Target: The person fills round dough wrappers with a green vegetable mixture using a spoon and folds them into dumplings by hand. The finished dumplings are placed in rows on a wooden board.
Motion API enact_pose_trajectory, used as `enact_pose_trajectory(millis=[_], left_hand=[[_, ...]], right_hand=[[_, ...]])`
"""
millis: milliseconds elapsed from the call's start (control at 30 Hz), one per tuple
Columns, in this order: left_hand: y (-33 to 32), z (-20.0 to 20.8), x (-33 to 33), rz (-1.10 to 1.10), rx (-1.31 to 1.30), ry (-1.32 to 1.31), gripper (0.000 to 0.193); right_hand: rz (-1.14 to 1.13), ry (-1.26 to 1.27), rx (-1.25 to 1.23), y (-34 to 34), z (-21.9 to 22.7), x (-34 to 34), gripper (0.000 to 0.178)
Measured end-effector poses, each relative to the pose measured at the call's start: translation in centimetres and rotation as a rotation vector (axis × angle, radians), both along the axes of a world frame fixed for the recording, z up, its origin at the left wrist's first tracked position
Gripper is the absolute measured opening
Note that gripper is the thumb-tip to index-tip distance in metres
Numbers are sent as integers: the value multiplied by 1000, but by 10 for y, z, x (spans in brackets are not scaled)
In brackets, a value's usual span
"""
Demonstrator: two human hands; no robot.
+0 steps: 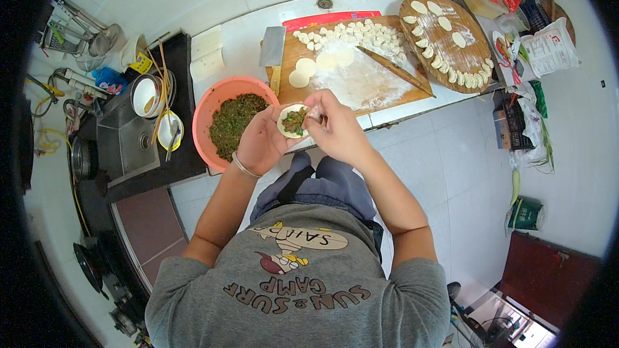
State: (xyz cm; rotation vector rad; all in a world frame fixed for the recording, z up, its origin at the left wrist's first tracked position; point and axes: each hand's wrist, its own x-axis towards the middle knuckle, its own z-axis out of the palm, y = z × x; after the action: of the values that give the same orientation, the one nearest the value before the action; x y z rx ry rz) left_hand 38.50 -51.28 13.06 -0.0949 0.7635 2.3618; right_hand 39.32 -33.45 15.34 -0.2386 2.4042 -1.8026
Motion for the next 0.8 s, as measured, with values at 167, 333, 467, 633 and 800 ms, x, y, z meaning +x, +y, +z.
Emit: enact_pose_trajectory(millis=[167, 333, 467, 633, 800], left_hand=[[-2, -4, 0, -3, -27, 49, 45], [-6, -4, 0, 1, -25, 68, 45], [-9, -9, -2, 17, -18, 50, 46], [-13, -13, -5, 13, 16, 29, 47], [-16, -17, -9, 5, 39, -17, 48]], right_hand=[[-63, -260, -205, 1, -5, -14, 15], [-98, -362, -176, 0, -6, -24, 12], [-100, -417, -201, 0, -3, -29, 13], [-100, -500, -191, 4, -5, -37, 15], [-88, -521, -265, 7, -6, -41, 17]])
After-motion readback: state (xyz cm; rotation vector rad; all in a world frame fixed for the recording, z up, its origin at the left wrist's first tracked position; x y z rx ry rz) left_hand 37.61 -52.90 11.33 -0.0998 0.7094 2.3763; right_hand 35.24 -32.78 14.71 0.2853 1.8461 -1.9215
